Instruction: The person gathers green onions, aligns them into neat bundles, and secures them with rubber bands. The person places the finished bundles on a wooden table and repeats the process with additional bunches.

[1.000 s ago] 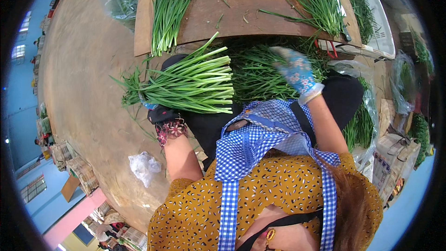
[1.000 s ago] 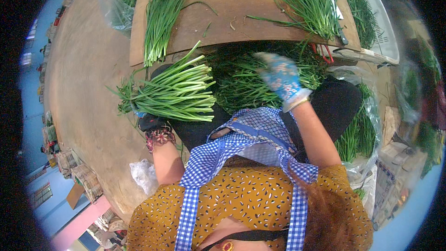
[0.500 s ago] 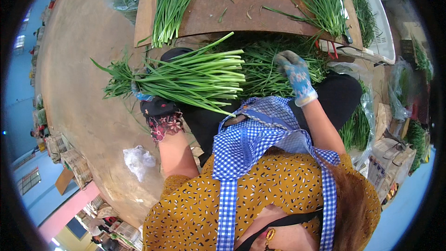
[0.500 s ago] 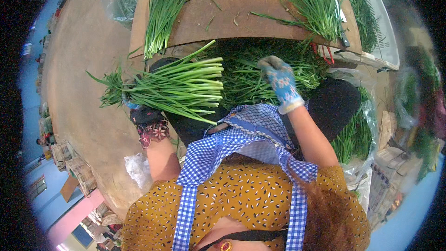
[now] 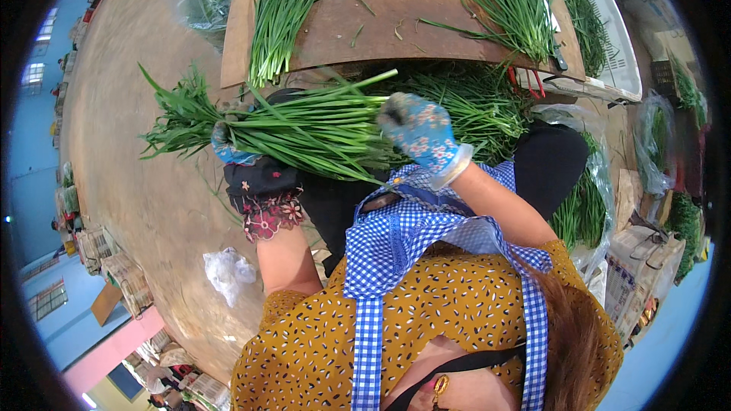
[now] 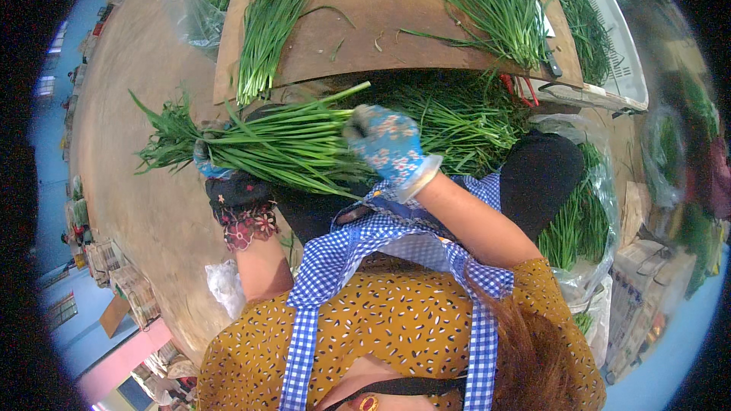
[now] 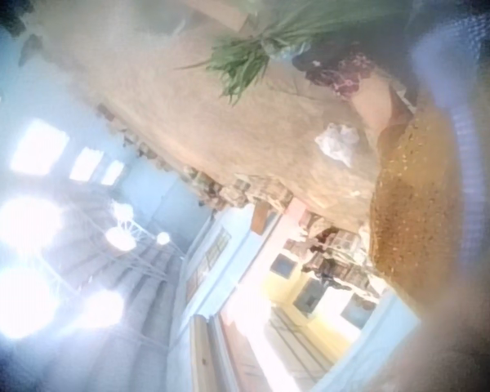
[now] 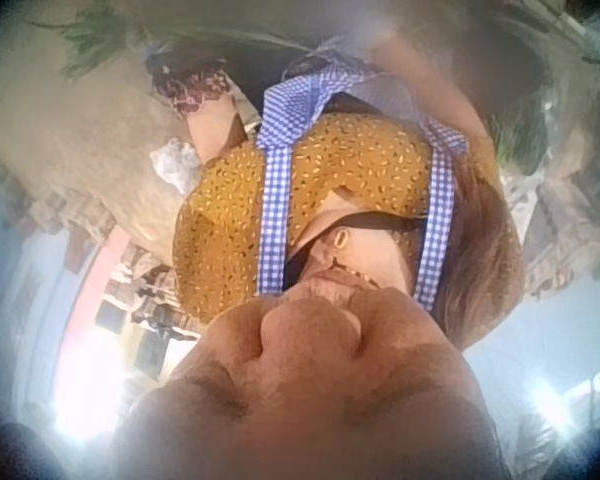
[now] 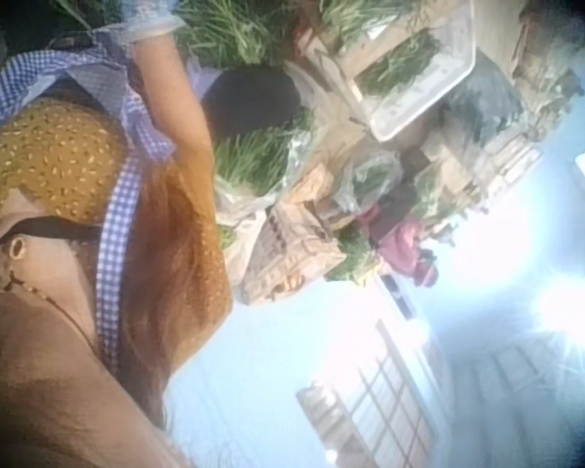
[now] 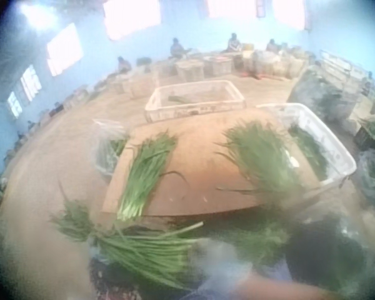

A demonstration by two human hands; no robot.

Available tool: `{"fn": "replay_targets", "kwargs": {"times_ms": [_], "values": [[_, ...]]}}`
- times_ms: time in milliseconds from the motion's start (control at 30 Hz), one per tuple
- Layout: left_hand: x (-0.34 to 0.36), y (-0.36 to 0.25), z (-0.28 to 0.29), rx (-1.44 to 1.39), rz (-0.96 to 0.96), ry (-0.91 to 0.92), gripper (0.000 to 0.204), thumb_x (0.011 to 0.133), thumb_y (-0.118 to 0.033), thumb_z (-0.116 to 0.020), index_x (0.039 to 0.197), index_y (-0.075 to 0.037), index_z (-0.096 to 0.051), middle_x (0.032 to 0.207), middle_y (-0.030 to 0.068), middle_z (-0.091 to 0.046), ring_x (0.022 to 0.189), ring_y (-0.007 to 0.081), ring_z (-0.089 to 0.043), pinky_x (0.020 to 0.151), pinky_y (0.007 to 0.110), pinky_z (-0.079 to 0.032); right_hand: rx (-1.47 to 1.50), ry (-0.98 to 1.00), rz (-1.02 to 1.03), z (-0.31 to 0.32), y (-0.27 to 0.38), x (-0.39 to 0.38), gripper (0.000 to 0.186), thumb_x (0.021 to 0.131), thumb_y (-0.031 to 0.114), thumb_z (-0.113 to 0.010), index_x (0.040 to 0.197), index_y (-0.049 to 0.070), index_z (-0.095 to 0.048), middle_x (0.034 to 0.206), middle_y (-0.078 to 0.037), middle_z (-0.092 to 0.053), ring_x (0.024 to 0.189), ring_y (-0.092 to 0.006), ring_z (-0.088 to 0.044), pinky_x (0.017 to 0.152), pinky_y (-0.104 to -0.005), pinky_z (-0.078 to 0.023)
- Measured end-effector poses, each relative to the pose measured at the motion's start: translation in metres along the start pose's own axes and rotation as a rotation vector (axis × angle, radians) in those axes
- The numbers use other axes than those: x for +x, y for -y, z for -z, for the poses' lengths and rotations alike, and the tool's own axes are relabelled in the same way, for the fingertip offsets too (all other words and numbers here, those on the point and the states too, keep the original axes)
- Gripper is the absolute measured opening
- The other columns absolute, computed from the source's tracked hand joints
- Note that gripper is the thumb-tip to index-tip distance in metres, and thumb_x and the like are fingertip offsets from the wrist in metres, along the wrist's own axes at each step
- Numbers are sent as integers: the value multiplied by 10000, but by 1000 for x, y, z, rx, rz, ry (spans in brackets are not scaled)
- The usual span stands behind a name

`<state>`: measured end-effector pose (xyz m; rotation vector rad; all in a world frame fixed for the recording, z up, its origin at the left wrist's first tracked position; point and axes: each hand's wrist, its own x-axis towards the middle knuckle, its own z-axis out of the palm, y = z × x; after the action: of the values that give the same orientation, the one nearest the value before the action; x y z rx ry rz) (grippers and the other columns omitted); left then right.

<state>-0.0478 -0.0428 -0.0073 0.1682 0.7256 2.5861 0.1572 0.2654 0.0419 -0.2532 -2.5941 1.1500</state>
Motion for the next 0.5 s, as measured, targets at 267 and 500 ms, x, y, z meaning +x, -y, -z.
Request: {"fn": "replay_targets", "kwargs": {"times_ms": [267,500], "values": [[1,11,-86,-89,-72,348,142,808,-257,-560,807,-127,-504,826,8,-569,830,194,-546,896,426,-438,-761,540,-372,69,-99,-49,254,786,308,-608,960,125,-635,900,-123,-654,817,-288,-634,725,-384,-506],[28,43,-154,117,35,83,278,819,-187,-529,1056,-46,-563,1040,107,-600,977,230,-562,910,413,-436,-157,-114,261,76,0,3,851,600,381,-783,1280,10,-431,1229,-215,-509,1116,-365,-507,957,-432,-403]]}}
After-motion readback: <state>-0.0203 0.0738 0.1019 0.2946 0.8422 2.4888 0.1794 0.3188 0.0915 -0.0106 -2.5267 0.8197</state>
